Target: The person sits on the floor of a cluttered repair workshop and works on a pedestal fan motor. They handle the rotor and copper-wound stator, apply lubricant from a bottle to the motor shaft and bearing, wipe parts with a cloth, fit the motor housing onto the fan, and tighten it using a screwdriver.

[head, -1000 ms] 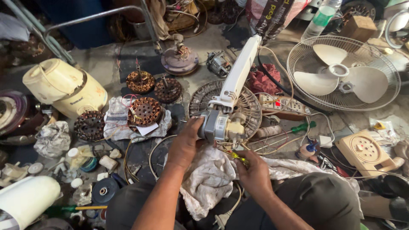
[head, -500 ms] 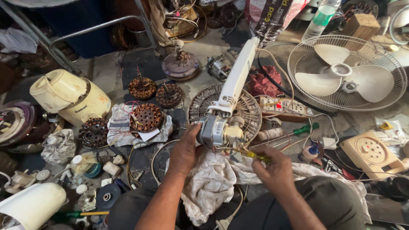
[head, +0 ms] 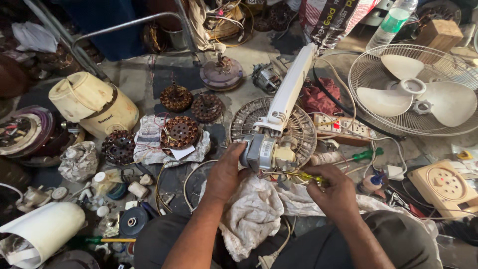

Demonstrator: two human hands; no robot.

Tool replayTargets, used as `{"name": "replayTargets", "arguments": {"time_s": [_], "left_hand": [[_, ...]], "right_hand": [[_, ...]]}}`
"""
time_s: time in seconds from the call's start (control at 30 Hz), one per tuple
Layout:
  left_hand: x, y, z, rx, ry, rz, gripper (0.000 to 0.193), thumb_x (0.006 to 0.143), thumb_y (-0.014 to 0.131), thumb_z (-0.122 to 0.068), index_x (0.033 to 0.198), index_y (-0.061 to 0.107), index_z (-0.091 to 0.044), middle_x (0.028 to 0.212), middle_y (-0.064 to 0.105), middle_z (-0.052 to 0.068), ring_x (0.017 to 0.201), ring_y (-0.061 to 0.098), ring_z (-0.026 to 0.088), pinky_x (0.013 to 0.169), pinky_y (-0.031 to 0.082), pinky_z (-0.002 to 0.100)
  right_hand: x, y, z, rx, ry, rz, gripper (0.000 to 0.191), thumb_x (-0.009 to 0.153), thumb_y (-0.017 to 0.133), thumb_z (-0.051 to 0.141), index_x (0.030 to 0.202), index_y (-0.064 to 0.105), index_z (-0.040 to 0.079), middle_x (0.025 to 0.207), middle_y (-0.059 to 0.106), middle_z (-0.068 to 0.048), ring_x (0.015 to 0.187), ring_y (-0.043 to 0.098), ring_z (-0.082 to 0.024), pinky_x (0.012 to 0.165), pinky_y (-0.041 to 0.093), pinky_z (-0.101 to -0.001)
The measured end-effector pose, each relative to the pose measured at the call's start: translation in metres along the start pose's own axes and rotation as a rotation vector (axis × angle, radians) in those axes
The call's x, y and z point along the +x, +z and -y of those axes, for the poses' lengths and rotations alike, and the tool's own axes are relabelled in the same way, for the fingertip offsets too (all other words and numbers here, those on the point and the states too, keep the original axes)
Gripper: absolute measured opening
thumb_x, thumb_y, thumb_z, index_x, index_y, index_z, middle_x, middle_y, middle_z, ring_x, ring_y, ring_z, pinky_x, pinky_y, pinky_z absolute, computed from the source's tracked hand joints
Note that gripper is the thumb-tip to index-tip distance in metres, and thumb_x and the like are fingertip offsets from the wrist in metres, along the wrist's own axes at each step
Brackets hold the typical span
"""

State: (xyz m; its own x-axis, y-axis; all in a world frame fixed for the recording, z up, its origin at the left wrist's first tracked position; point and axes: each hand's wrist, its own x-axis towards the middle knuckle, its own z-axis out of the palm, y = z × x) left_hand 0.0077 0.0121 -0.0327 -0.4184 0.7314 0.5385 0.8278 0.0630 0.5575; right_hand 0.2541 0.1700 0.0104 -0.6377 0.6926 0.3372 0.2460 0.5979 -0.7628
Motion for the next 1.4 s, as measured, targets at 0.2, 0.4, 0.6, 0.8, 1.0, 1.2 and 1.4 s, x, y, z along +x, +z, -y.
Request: {"name": "replayTargets", "arguments": {"time_s": [0.2,0.4,0.6,0.8,1.0,1.2,1.4], "left_hand": [[0.0,0.001,-0.002,0.004,-0.034,0.006,0.089,0.069,0.089,-0.01,0.143,0.042,-0.017,0.146,0.057,0.017,0.131,0.058,0.037,0.1,0.053,0.041],[-0.001,-0.003,-0.006,-0.006,-0.01,-0.019,0.09,0.068,0.088,-0.007,0.145,0.043,-0.016,0.146,0.056,0.016,0.132,0.058,0.037,0.102,0.053,0.041],[0.0,-0.002,-0.006,0.022,-0.002,-0.024,0.087,0.069,0.088,-0.008,0.145,0.044,-0.015,0.144,0.057,0.018,0.132,0.057,0.037,0.104,0.051,0.042],[-0.001,0.001,-0.003,0.039,-0.01,-0.029,0.086,0.07,0.087,-0.008,0.144,0.045,-0.016,0.144,0.057,0.018,0.133,0.057,0.036,0.105,0.05,0.042],[-0.001,0.006,-0.002,0.082,-0.046,-0.01,0.084,0.073,0.086,-0.009,0.145,0.044,-0.018,0.147,0.057,0.015,0.132,0.058,0.033,0.105,0.053,0.04],[0.0,0.003,-0.005,0.04,-0.048,-0.006,0.083,0.073,0.088,-0.012,0.142,0.042,-0.017,0.146,0.056,0.014,0.132,0.058,0.033,0.101,0.054,0.041],[0.001,-0.003,-0.009,-0.02,0.004,-0.046,0.086,0.07,0.088,-0.008,0.143,0.043,-0.016,0.144,0.058,0.014,0.133,0.057,0.034,0.104,0.053,0.041]], "right_hand": [[-0.007,0.002,-0.018,0.088,0.15,-0.068,0.028,0.079,0.071,0.003,0.106,0.077,0.007,0.105,0.076,-0.008,0.089,0.071,-0.019,0.075,0.056,-0.0305],[-0.005,0.004,-0.04,-0.058,0.267,-0.018,0.027,0.079,0.076,0.003,0.106,0.078,0.006,0.104,0.075,-0.01,0.09,0.073,-0.017,0.078,0.058,-0.0299],[-0.003,0.029,-0.036,0.169,0.171,0.113,0.031,0.079,0.071,0.002,0.109,0.074,0.005,0.105,0.075,-0.01,0.093,0.074,-0.018,0.077,0.06,-0.0297],[0.0,0.03,-0.022,0.034,-0.005,0.124,0.029,0.08,0.072,0.002,0.109,0.074,0.003,0.102,0.074,-0.012,0.094,0.074,-0.022,0.08,0.059,-0.0338],[0.002,0.024,-0.011,0.0,-0.007,0.142,0.029,0.08,0.07,0.002,0.109,0.074,0.003,0.107,0.074,-0.013,0.099,0.074,-0.025,0.083,0.06,-0.0343],[0.001,0.022,-0.006,-0.026,0.021,0.172,0.03,0.08,0.069,0.003,0.109,0.075,0.004,0.113,0.073,-0.014,0.103,0.073,-0.028,0.08,0.061,-0.0358],[-0.001,0.023,-0.012,-0.018,0.012,0.123,0.029,0.08,0.071,0.004,0.109,0.075,0.005,0.114,0.073,-0.015,0.105,0.072,-0.029,0.084,0.059,-0.0375]]}}
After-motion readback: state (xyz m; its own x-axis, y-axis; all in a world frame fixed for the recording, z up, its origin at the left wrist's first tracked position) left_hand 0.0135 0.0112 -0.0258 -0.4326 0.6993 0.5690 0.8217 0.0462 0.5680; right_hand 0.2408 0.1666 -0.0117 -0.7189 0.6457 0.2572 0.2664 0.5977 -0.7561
